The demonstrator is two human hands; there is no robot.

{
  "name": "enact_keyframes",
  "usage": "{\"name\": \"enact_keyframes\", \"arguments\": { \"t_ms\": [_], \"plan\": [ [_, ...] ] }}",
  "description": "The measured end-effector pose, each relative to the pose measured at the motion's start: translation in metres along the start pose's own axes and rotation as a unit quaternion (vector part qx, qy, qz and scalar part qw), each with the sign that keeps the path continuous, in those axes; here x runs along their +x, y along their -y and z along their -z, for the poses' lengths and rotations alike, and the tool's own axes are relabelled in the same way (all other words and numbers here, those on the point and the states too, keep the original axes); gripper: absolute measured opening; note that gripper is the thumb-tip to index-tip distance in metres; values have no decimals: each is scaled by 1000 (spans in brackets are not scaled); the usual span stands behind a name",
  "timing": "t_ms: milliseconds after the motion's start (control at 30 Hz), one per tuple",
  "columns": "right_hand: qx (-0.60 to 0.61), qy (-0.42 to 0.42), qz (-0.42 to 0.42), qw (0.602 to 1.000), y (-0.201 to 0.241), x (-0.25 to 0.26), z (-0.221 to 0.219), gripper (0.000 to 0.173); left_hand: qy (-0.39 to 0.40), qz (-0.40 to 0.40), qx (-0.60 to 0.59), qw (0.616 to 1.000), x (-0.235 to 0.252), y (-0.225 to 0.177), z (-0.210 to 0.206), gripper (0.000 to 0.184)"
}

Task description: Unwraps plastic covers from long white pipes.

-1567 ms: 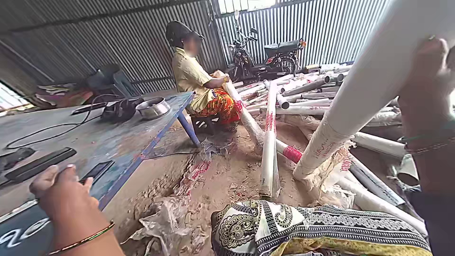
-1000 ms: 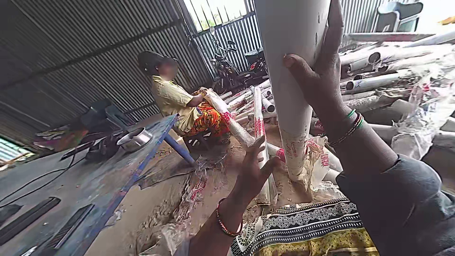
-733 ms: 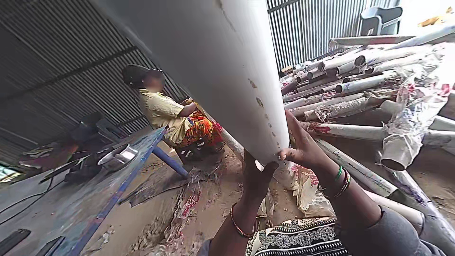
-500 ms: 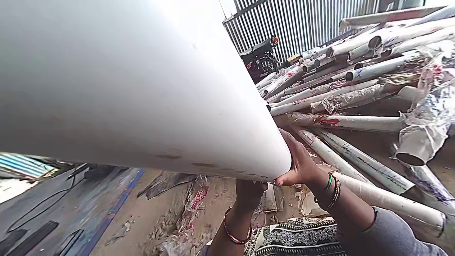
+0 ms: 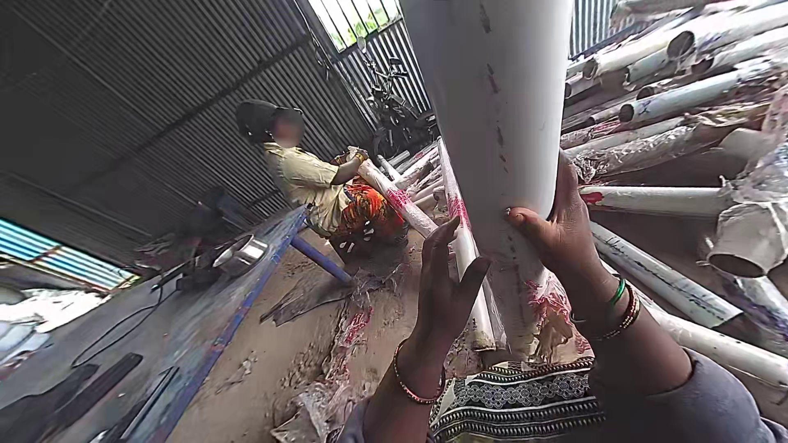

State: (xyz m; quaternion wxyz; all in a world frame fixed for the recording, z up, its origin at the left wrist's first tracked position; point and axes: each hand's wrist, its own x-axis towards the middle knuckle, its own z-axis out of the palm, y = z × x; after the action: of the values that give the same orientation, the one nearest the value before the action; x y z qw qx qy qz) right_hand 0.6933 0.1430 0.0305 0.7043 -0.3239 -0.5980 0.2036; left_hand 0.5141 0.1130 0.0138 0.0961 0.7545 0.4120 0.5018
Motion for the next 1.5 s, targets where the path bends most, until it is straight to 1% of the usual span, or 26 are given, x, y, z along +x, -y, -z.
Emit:
{"name": "enact_keyframes", "arguments": {
  "t_ms": [67,133,233,300,400,467,500,567,667,733,833,900,1033,1167,1333,1367,1433,1467,1500],
  "plan": [
    [-42,-32,-3,999,-3,5,2,104,-28,-46,3,999,-13,9,-7,52],
    [-63,-49,-8,997,-7,8,5,100,-12,-51,-11,999,-18,6,-12,46],
    [-63,-50,-22,997,-8,11,9,98,18,-13,-38,999,-8,-6,-20,39],
    [-59,-55,-17,997,-8,11,8,98,35,28,-60,997,3,-13,-24,35],
    [-65,-61,-9,996,-7,9,5,101,23,91,-89,992,15,-22,-29,26],
    [-56,-55,-3,997,-7,8,3,102,6,106,-96,990,18,-26,-30,18],
    [-52,-54,2,997,-7,8,2,102,5,111,-115,987,19,-27,-29,14],
    [-46,-53,17,997,-9,7,0,102,8,122,-195,973,19,-30,-26,7],
    [-42,-48,20,998,-7,5,0,102,8,137,-301,944,17,-31,-25,11],
    [-52,-49,15,997,-7,4,1,103,15,131,-336,932,16,-24,-24,16],
    [-42,-43,35,998,-9,4,6,104,34,140,-372,917,9,-9,-23,19],
    [-14,-29,47,998,-10,5,8,106,43,132,-376,916,5,-1,-19,18],
    [35,9,73,997,-11,1,11,105,66,95,-357,927,-2,12,-8,17],
    [56,37,112,991,-9,-1,10,99,89,101,-369,920,-7,25,1,14],
    [56,42,123,990,-8,-4,6,98,67,122,-409,902,-20,31,1,16],
    [57,44,126,989,-8,-4,5,95,59,123,-414,900,-26,31,0,15],
    [61,53,127,989,-7,-6,5,92,54,112,-412,903,-35,32,-1,6],
    [70,59,122,988,-7,-6,5,91,59,100,-402,908,-37,33,0,10],
    [84,65,116,988,-9,-6,7,88,65,89,-388,915,-36,34,1,26]
  ]
}}
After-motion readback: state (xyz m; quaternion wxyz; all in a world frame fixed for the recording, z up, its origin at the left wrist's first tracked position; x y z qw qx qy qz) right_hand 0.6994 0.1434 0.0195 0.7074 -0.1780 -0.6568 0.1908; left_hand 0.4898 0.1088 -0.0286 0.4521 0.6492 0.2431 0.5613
